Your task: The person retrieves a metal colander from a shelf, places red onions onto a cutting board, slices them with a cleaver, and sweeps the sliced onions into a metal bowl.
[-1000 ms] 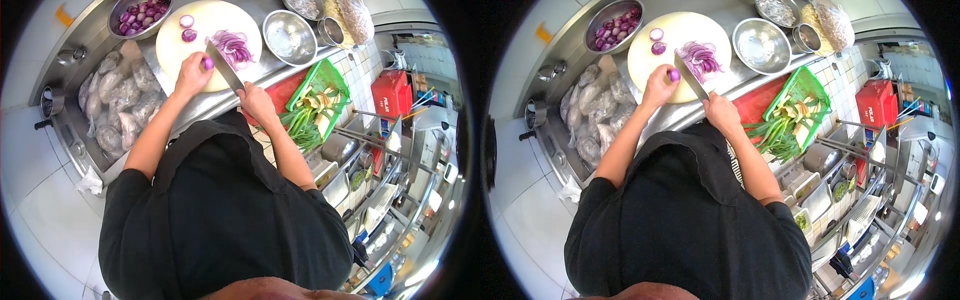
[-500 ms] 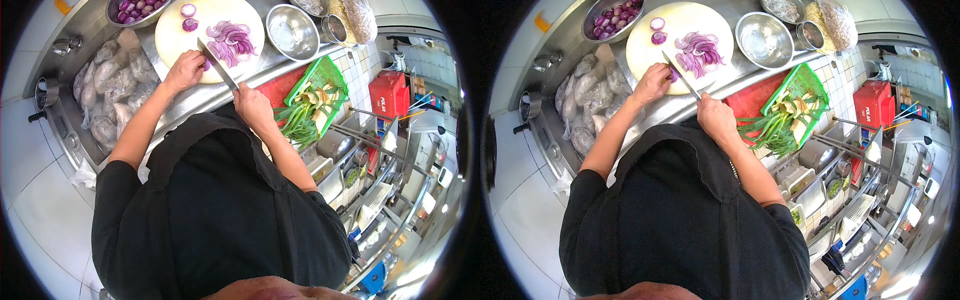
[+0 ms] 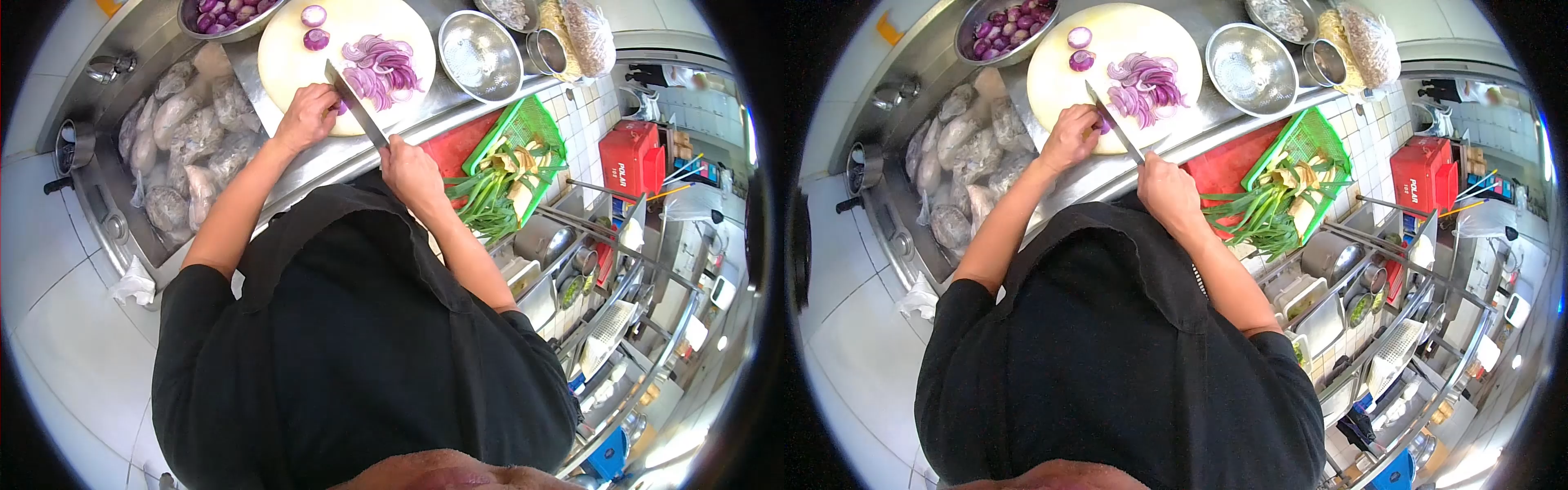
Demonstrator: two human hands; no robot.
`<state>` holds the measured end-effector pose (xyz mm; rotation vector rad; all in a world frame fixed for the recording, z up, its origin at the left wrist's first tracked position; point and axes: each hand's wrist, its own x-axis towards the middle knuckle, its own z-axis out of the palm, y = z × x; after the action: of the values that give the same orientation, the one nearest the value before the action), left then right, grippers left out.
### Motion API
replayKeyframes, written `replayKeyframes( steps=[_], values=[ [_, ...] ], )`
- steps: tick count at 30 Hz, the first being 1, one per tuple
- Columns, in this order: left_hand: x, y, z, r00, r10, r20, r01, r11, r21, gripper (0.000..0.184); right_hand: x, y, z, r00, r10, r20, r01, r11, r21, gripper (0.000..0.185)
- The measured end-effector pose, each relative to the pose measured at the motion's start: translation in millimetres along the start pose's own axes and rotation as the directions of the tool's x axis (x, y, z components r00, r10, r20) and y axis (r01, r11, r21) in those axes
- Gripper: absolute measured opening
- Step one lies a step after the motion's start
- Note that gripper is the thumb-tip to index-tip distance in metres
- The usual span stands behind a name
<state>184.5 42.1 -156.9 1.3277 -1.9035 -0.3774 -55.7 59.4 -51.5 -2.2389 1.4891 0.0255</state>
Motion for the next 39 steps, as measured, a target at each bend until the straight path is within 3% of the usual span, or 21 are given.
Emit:
replayKeyframes(
  steps=[9,20,23,28,33,36,39],
  values=[
    [-5.3,0.0,4.7,0.997,-0.071,0.008,0.071,0.997,0.028,0.021,-1.7,4.9,6.1,0.999,-0.027,-0.023,0.027,1.0,0.009,0.021],
    [-2.1,3.6,4.8,0.996,-0.028,-0.088,0.028,1.0,-0.007,0.023,8.4,5.6,14.2,0.998,-0.063,-0.007,0.063,0.998,-0.025,0.022],
    [-6.6,2.0,5.3,0.993,-0.03,-0.112,0.028,0.999,-0.016,0.024,-0.6,-7.5,-13.8,1.0,-0.031,0.005,0.031,0.999,0.027,0.022],
    [-6.9,2.8,7.0,0.994,-0.057,-0.094,0.056,0.998,-0.011,0.022,8.0,10.4,23.5,0.999,-0.025,0.02,0.025,1.0,0.014,0.027],
    [2.7,8.2,3.6,0.994,-0.071,-0.08,0.073,0.997,0.026,0.025,30.6,27.9,2.0,0.995,0.045,0.089,-0.05,0.997,0.057,0.032],
    [16.5,17.0,0.2,0.919,-0.355,0.17,0.311,0.92,0.241,0.033,36.7,33.3,-2.9,0.995,0.084,0.055,-0.086,0.995,0.04,0.033],
    [39.3,45.6,-7.8,0.722,-0.657,0.215,0.633,0.754,0.176,0.039,34.2,27.3,-3.6,0.996,0.08,0.045,-0.081,0.996,0.039,0.032]
  ],
)
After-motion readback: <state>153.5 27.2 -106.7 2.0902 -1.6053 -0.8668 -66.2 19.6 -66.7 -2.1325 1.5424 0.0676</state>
